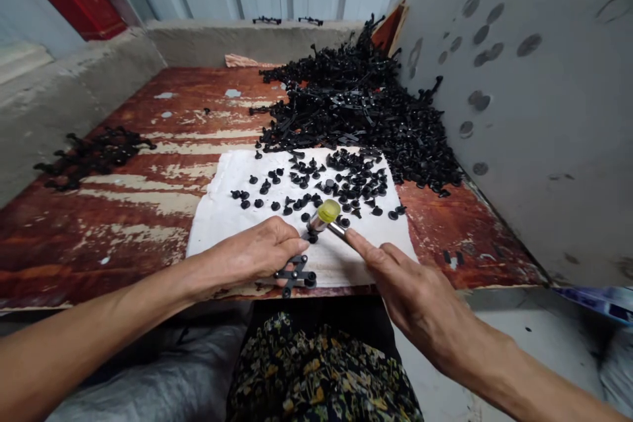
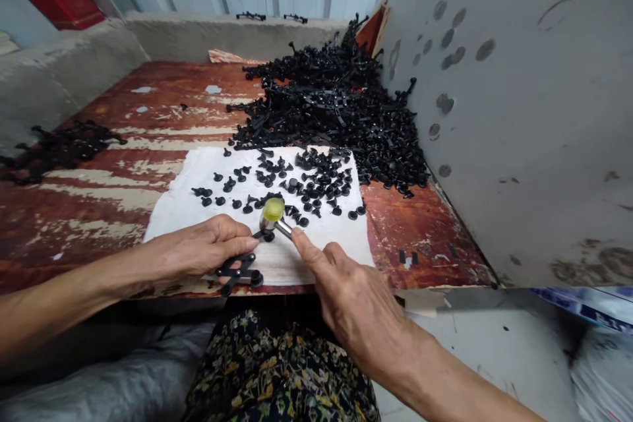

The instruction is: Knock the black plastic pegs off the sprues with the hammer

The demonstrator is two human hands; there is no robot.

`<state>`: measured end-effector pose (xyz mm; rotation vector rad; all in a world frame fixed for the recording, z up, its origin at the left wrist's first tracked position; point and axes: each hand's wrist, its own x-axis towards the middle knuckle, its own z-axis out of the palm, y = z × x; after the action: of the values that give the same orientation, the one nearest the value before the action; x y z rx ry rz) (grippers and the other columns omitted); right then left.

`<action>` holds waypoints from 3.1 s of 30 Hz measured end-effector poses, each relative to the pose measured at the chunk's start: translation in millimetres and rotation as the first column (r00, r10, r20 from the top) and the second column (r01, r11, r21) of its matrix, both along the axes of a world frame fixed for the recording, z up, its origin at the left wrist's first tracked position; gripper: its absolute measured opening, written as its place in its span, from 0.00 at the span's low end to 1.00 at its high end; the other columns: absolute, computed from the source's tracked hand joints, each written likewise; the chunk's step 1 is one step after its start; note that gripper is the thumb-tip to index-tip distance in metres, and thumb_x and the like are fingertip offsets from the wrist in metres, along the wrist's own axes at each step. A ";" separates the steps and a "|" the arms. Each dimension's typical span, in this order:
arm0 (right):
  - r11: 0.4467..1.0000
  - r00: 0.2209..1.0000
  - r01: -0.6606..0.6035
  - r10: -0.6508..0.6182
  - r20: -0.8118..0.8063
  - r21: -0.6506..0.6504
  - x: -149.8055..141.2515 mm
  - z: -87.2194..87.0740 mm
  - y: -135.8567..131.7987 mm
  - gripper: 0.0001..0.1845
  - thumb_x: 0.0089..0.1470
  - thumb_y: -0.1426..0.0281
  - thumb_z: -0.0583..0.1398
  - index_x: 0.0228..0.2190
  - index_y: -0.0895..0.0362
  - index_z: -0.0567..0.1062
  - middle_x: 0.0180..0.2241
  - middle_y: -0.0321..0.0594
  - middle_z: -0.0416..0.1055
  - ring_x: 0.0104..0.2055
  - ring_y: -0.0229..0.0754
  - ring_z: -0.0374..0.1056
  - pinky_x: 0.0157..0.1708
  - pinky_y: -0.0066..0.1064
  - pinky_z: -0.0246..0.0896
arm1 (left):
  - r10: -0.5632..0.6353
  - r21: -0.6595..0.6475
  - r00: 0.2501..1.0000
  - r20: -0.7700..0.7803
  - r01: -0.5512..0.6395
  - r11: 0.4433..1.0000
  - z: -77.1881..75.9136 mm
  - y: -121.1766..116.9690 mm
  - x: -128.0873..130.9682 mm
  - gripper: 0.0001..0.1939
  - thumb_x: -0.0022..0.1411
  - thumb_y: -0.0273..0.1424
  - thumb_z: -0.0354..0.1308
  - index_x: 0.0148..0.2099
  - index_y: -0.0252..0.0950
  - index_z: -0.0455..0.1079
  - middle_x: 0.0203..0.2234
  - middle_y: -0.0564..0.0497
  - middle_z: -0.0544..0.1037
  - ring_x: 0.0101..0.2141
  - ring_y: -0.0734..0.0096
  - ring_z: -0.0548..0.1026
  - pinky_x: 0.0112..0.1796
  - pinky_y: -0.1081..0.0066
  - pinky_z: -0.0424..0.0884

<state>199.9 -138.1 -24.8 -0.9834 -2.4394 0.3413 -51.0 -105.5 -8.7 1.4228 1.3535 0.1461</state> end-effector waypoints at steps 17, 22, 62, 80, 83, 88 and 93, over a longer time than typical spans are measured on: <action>1.000 0.999 0.011 -0.010 -0.035 0.008 -2.9 -7.3 -2.4 0.38 0.60 0.82 0.47 0.68 0.48 0.47 0.29 0.38 0.68 0.21 0.38 0.65 0.20 0.27 0.65 | 0.114 0.033 0.990 0.081 -0.116 0.993 -14.8 -2.1 -1.0 0.19 0.57 0.40 0.56 0.19 0.36 0.63 0.12 0.53 0.68 0.14 0.77 0.62 0.17 0.77 0.54; 0.996 0.989 0.013 -0.026 -0.148 -0.084 -3.4 -9.1 0.9 0.31 0.61 0.80 0.49 0.63 0.49 0.60 0.36 0.42 0.75 0.31 0.41 0.73 0.29 0.29 0.71 | 0.269 -0.187 0.944 0.194 -0.233 0.954 -6.3 -7.0 1.1 0.20 0.56 0.44 0.60 0.22 0.36 0.63 0.12 0.55 0.66 0.11 0.81 0.56 0.14 0.78 0.46; 0.485 0.686 -0.259 -0.517 -0.512 -0.835 -54.6 -9.8 24.8 0.20 0.53 0.53 0.64 0.27 0.56 0.67 0.18 0.26 0.60 0.13 0.25 0.49 0.10 0.18 0.46 | 0.802 -0.207 0.346 0.487 -0.846 0.491 2.5 18.8 -31.7 0.10 0.56 0.18 0.59 0.27 0.33 0.62 0.19 0.52 0.73 0.12 0.84 0.62 0.10 0.83 0.54; 0.499 0.706 -0.226 -0.508 -0.494 -0.837 -52.2 -15.9 24.8 0.20 0.52 0.52 0.64 0.28 0.56 0.69 0.21 0.29 0.63 0.12 0.26 0.50 0.09 0.20 0.48 | 0.832 -0.231 0.240 0.500 -0.889 0.395 9.9 20.6 -78.7 0.12 0.57 0.14 0.53 0.24 0.30 0.63 0.17 0.49 0.74 0.09 0.89 0.55 0.08 0.87 0.48; 0.503 0.702 -0.207 -0.521 -0.485 -0.839 -53.8 -15.1 24.5 0.21 0.50 0.51 0.65 0.27 0.56 0.69 0.19 0.28 0.61 0.12 0.26 0.49 0.09 0.19 0.47 | 0.841 -0.270 0.225 0.491 -0.879 0.393 7.0 24.6 -84.4 0.14 0.59 0.14 0.51 0.23 0.29 0.63 0.16 0.49 0.74 0.08 0.89 0.55 0.08 0.87 0.48; 0.498 0.709 -0.176 -0.535 -0.461 -0.849 -54.3 -13.4 24.6 0.23 0.48 0.50 0.66 0.26 0.56 0.70 0.18 0.29 0.60 0.12 0.27 0.49 0.09 0.20 0.48 | 0.849 -0.295 0.215 0.482 -0.873 0.388 1.1 25.4 -93.7 0.14 0.59 0.14 0.50 0.23 0.29 0.64 0.16 0.47 0.76 0.08 0.89 0.55 0.07 0.87 0.48; 0.490 0.711 -0.165 -0.542 -0.448 -0.856 -53.7 -14.9 25.7 0.23 0.48 0.49 0.66 0.25 0.56 0.70 0.18 0.29 0.60 0.12 0.26 0.49 0.09 0.19 0.48 | 0.857 -0.343 0.193 0.477 -0.858 0.383 -2.7 25.0 -98.0 0.12 0.58 0.13 0.52 0.24 0.29 0.65 0.17 0.46 0.75 0.07 0.89 0.55 0.07 0.87 0.48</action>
<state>146.2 -112.4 -39.6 -1.1998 -1.3164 1.6469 -149.0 -80.4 -11.3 0.3002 1.4217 1.2698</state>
